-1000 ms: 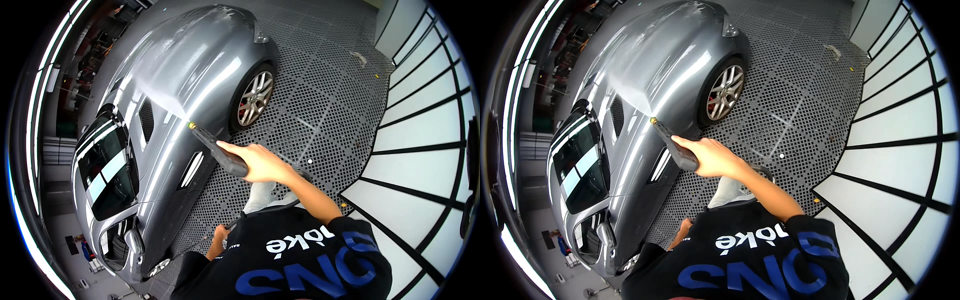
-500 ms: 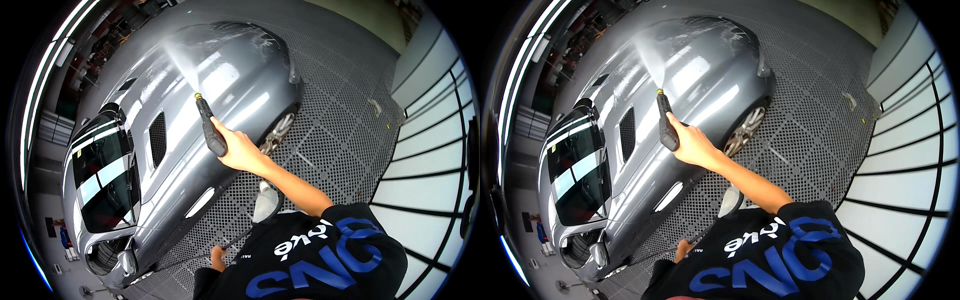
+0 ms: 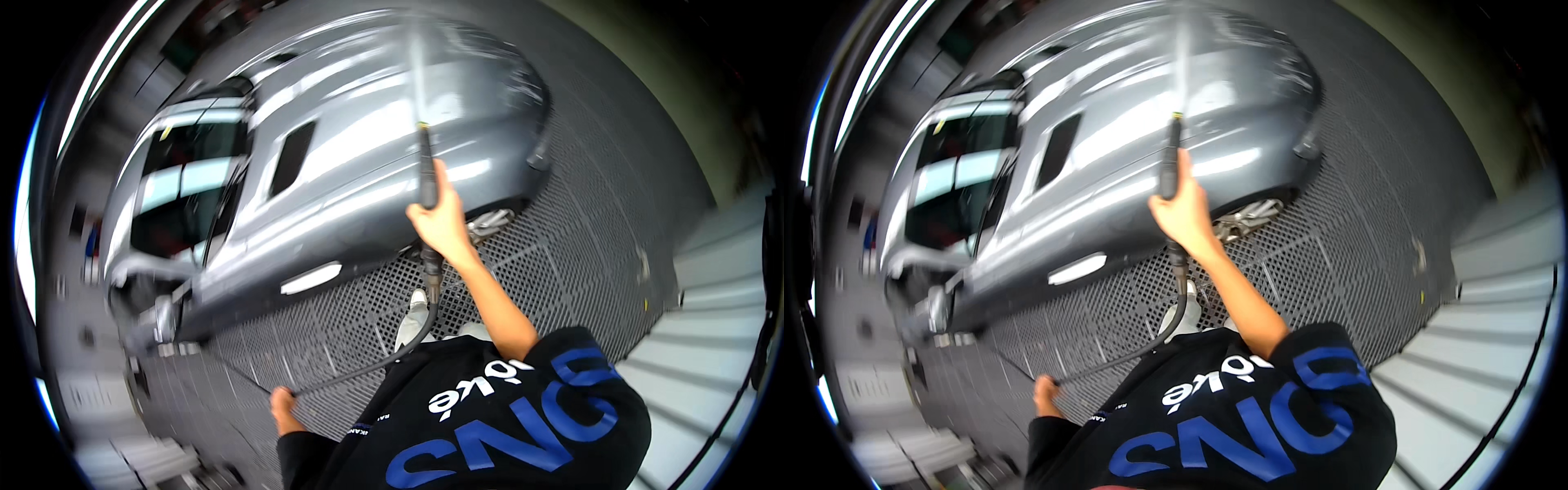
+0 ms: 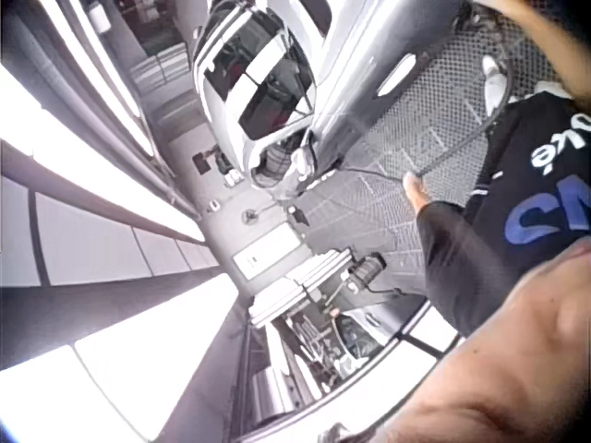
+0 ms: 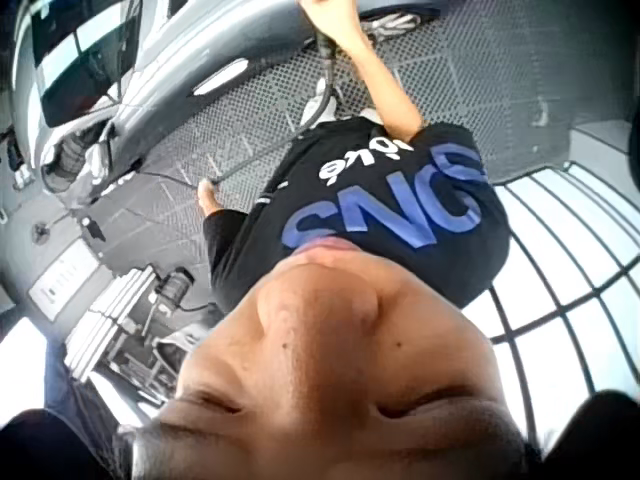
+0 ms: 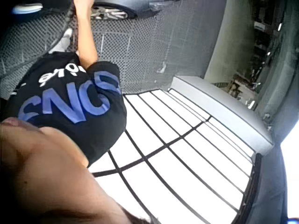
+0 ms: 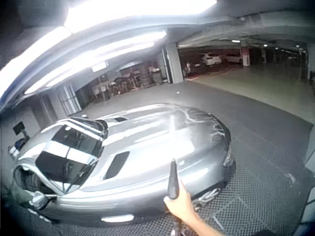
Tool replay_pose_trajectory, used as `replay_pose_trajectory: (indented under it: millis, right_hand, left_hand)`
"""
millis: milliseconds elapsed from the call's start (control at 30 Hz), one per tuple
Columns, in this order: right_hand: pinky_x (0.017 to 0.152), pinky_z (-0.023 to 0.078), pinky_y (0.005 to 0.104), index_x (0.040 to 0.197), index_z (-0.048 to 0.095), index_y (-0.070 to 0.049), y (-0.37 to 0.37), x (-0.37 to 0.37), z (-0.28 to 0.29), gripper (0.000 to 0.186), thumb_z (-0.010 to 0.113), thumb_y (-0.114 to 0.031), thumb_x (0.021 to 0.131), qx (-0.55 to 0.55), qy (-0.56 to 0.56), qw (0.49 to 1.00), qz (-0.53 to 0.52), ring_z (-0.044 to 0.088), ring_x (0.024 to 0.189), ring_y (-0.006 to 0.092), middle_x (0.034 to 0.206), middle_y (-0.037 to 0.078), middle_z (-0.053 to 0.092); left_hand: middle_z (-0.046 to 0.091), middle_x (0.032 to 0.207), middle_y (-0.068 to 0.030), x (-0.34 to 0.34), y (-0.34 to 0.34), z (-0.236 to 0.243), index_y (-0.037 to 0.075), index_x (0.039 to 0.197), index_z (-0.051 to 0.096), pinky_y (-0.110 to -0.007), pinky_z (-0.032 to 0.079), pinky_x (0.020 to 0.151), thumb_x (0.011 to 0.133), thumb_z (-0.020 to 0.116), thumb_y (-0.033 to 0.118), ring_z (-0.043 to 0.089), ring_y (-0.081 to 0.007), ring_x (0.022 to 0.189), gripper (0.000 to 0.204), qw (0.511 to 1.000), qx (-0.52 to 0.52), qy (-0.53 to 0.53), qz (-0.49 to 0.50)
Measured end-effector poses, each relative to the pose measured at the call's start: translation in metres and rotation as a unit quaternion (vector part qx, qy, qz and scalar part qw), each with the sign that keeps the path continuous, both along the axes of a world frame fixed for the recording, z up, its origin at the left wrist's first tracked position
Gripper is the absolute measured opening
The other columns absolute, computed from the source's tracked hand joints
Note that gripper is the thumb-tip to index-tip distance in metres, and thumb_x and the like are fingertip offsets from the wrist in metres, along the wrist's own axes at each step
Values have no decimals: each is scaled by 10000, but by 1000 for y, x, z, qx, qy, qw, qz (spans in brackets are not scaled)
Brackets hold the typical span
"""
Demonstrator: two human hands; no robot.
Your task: The person uses a high-pressure water hose to wash a silver sports car in a garage. They spray the rear, sides, and front of the vehicle, then focus on cleaning the wheels and tires.
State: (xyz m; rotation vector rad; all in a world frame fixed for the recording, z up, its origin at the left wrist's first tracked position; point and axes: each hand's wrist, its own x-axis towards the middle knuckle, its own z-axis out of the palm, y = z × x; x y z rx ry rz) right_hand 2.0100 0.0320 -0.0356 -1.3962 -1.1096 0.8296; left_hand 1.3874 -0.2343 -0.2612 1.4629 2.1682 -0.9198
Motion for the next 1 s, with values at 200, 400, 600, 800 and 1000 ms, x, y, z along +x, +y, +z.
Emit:
replay_pose_trajectory:
  millis: [200,400,600,800,1000]
  right_hand:
    - [540,485,263,1519,404,-47,-79,45,-70,766,652,83,805,13,107,992,69,558,615,101,921,79,629]
    - [540,488,283,1386,505,53,-148,137,-103,584,642,118,822,77,80,994,-18,551,565,126,766,59,615]
    - [449,501,330,919,572,42,-196,243,-128,195,693,55,767,-37,31,972,-231,572,483,179,629,92,589]
    - [466,474,330,794,585,17,-315,239,-157,72,629,11,737,-230,179,953,-83,546,465,184,592,82,573]
    - [513,482,319,813,612,3,-382,188,-136,82,650,-5,740,-244,133,960,43,583,518,159,628,74,609]
  left_hand:
    - [689,857,-211,95,-186,38,8,704,692,-473,539,747,628,665,21,654,-361,899,82,960,276,22,-45]
    - [650,732,-186,363,-404,66,53,644,681,-471,468,916,636,650,129,611,-377,842,82,974,208,-44,79]
    - [677,760,-221,399,-485,13,49,698,730,-481,490,816,688,614,102,631,-426,800,128,945,172,-153,232]
    - [691,775,-192,280,-486,-93,70,703,726,-510,512,808,709,720,178,628,-425,878,108,960,147,-221,88]
    - [723,887,-182,251,-442,-125,87,785,773,-467,516,890,731,774,207,675,-384,900,132,968,78,-239,-24]
